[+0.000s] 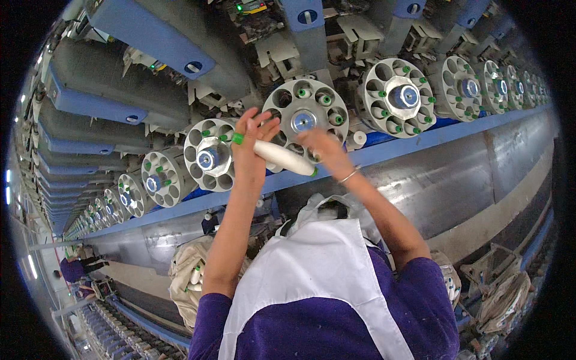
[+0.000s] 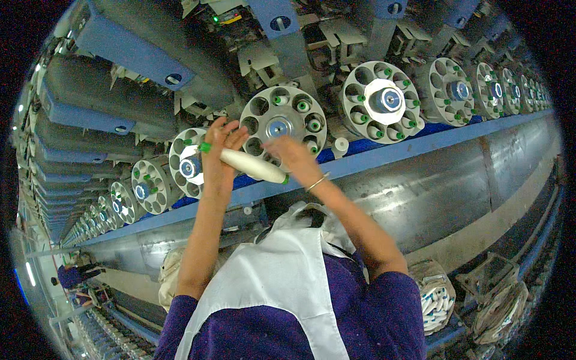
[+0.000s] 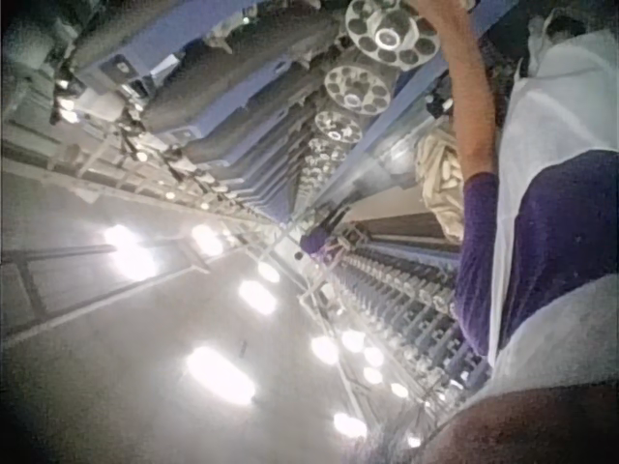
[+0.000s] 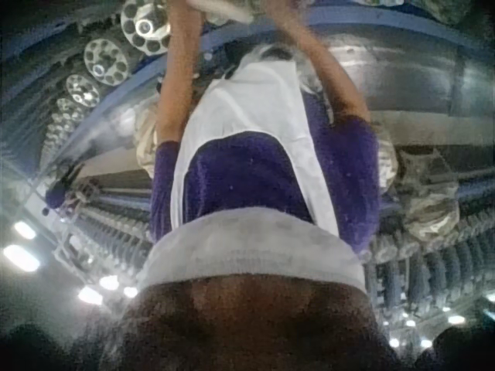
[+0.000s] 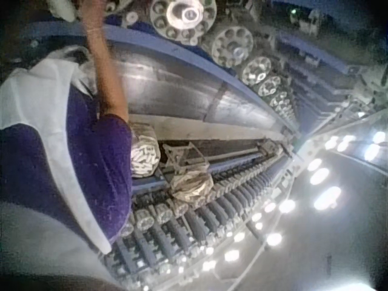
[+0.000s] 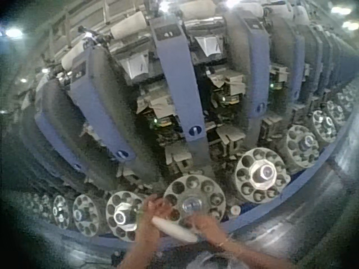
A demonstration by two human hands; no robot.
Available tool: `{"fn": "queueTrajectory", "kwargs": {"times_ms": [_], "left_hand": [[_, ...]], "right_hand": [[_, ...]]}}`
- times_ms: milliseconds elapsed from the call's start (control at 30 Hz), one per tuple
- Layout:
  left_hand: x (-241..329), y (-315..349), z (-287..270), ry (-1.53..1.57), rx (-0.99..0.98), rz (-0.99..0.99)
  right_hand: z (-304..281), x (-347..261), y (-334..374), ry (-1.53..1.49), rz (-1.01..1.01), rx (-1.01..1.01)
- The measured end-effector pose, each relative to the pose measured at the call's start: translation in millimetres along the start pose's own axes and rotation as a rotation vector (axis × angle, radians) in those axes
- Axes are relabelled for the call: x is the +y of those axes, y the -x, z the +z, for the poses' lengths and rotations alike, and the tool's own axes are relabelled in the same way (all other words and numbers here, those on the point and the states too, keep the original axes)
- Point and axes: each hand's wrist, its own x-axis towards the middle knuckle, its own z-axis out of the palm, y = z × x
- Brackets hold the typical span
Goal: The person repeatedly picks white thread spools from a cloth bag and places them into slots on rotating circular holders mounted on a textile machine. The person handles spools one at a time or in small groups, aligning them into the machine's slots.
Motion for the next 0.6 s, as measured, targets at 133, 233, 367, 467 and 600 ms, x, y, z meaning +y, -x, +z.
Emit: {"fn": "queueTrajectory", "kwargs": {"times_ms": [133, 233, 367, 467, 600], "left_hand": [[25.3, -11.4, -36.5, 0.070, 0.070, 0.093], [35.6, -6.7, -75.8, 0.158, 0.286, 0.101], [22.0, 2.4, -106.8, 0.344, 0.481, 0.016], [3.2, 6.4, -105.7, 0.360, 0.519, -0.064], [-10.3, 7.6, -91.8, 0.395, 0.480, -0.132]], "right_hand": [[32.8, -2.4, 21.0, -0.086, 0.615, -0.515], [10.7, 17.1, 37.7, -0.180, 0.573, -0.348], [-26.8, 28.3, 39.0, -0.431, 0.902, -0.105], [-24.4, 20.6, 27.0, -0.591, 0.904, 0.099], [2.9, 11.5, 14.8, -1.015, 0.868, 0.167]]}}
